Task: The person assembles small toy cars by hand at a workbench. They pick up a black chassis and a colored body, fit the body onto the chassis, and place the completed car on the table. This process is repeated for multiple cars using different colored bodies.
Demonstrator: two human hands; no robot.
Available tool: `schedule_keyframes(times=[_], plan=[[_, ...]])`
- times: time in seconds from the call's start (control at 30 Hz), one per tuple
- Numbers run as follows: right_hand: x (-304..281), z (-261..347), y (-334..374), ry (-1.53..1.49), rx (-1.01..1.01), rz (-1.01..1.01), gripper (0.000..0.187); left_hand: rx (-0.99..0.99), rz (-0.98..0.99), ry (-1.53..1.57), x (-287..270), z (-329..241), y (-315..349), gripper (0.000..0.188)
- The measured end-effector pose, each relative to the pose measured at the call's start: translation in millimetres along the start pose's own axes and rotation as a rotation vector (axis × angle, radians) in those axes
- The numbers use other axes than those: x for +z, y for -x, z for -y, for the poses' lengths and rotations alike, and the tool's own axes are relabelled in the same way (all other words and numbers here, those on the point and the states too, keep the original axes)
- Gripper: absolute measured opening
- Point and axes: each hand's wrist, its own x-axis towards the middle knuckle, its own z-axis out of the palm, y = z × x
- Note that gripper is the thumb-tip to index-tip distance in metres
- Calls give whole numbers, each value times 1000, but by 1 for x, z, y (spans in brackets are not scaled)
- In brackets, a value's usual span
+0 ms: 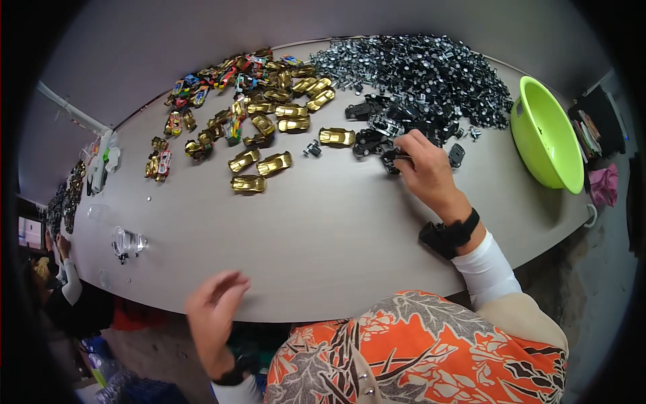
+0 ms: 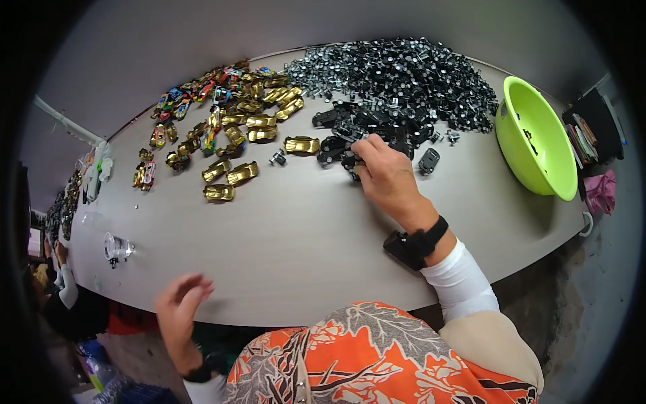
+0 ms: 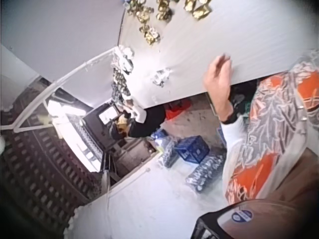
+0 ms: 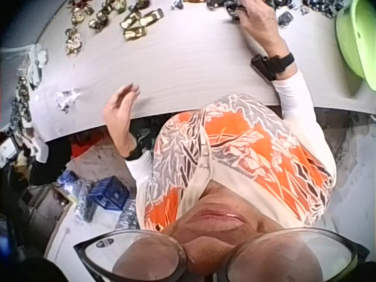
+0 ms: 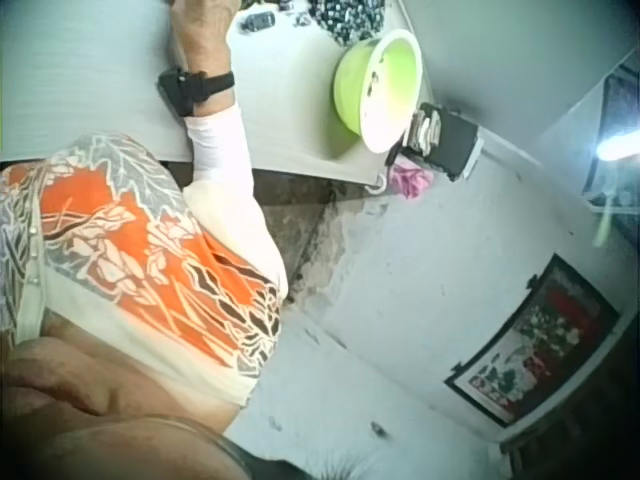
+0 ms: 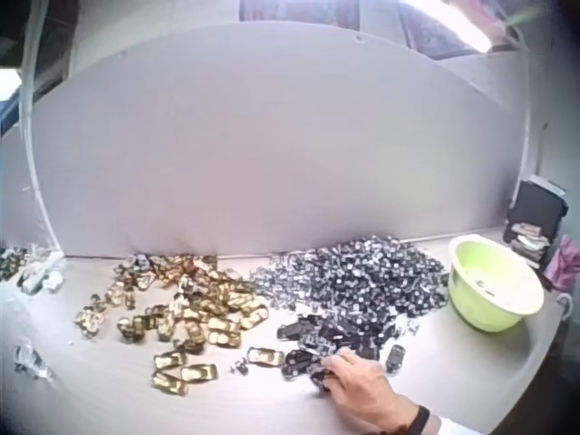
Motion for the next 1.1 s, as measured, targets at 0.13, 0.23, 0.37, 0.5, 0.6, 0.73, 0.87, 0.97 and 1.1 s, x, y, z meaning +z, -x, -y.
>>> schedule_keyframes(times=[0.13, 0.23, 0.37, 0.5, 0.6, 0.73, 0.87, 0.97, 1.1], plan=[[4, 36, -1, -349, -211, 168, 20, -16, 347, 194, 73, -20, -58, 29], [15, 67, 5, -619, -294, 342, 22, -208, 640, 467, 108, -7, -86, 27], [23, 69, -4, -1002, -41, 527, 22, -254, 711, 707, 100, 25, -92, 23], [48, 41, -46, -269, -163, 179, 19, -307, 464, 806, 92, 24, -79, 25], [73, 25, -63, 86, -230, 152, 14, -297, 417, 851, 86, 28, -75, 25], [78, 26, -65, 135, -232, 205, 12, -268, 336, 899, 80, 39, -72, 20], [56, 42, -48, -340, -29, 232, 9, -237, 238, 885, 82, 37, -70, 16], [50, 41, -35, -441, 77, 242, 9, -181, 177, 817, 88, 31, -70, 15], [58, 29, -45, -156, -132, 81, 13, -190, 224, 831, 91, 28, -71, 15]])
